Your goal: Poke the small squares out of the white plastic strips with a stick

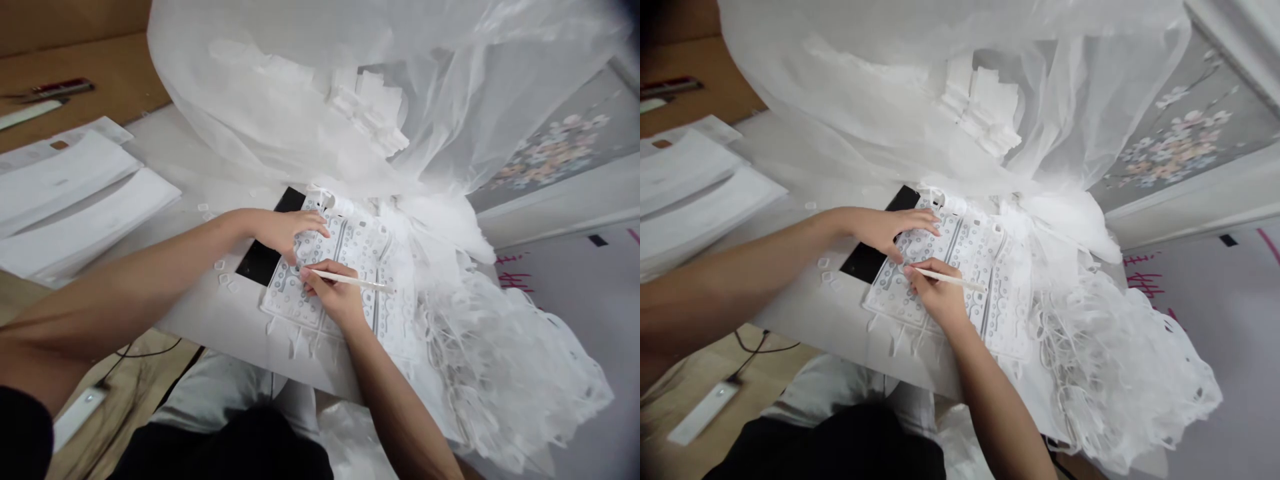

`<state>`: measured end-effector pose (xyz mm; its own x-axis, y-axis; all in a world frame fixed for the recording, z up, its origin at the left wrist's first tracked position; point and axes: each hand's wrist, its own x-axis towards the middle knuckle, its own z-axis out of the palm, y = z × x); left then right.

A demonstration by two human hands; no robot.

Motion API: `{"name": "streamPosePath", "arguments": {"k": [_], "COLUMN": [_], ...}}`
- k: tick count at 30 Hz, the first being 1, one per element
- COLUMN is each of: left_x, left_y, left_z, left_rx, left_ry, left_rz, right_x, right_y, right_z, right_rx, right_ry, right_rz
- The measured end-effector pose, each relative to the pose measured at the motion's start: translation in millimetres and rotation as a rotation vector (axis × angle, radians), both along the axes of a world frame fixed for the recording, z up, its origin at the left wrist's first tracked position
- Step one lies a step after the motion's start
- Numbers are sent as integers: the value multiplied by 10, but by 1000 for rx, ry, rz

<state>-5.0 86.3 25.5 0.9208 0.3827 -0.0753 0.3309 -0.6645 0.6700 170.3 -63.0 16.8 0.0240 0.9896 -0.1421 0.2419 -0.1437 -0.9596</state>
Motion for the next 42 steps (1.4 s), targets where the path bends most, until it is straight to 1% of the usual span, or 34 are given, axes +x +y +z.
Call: {"name": "streamPosePath", "arguments": {"k": [2, 4, 6, 9, 12, 15, 18, 20, 24, 26, 28, 31, 32, 33, 34, 35, 37, 40, 42], "left_x": [-21, -26, -21, -8, -2, -7, -19, -25, -26, -25, -29, -41, -43, -43, -39, -31, 1, 71, 116], "left_y": [6, 13, 12, -7, -37, -51, -41, -31, -24, -23, -18, -7, -7, -11, -20, -35, -83, -173, -223], "left_z": [-2, -13, -14, 28, 96, 124, 86, 45, -7, -9, -3, 11, 16, 23, 30, 39, 61, 87, 88], "left_rx": [20, 37, 45, 48, 36, 33, 55, 64, 56, 37, 19, 12, 12, 12, 14, 21, 49, 107, 140], "left_ry": [118, 194, 211, 219, 285, 312, 286, 253, 202, 221, 243, 269, 280, 288, 288, 274, 229, 171, 158], "left_rz": [-9, -9, -3, -8, -18, -10, -22, -36, -19, 4, 10, -6, -11, -13, -12, -7, 16, 36, 32], "right_x": [2, 0, -3, -10, -28, -59, -84, -94, -79, -20, 102, 366, 449, 517, 562, 582, 553, 428, 366], "right_y": [5, 1, -12, -44, -74, -93, -110, -122, -111, -67, -3, 69, 70, 56, 25, -18, -126, -265, -307], "right_z": [-10, -14, -4, 26, 44, 28, -14, -44, -69, -45, 17, 165, 216, 259, 290, 303, 275, 138, 43], "right_rx": [7, 56, 174, 414, 570, 632, 672, 688, 663, 617, 560, 549, 568, 583, 581, 554, 443, 274, 227], "right_ry": [-13, -84, -239, -521, -697, -836, -966, -997, -926, -849, -739, -577, -541, -510, -475, -430, -333, -254, -249], "right_rz": [7, 25, 68, 134, 227, 299, 254, 233, 223, 146, -32, -400, -488, -539, -550, -526, -415, -241, -198]}}
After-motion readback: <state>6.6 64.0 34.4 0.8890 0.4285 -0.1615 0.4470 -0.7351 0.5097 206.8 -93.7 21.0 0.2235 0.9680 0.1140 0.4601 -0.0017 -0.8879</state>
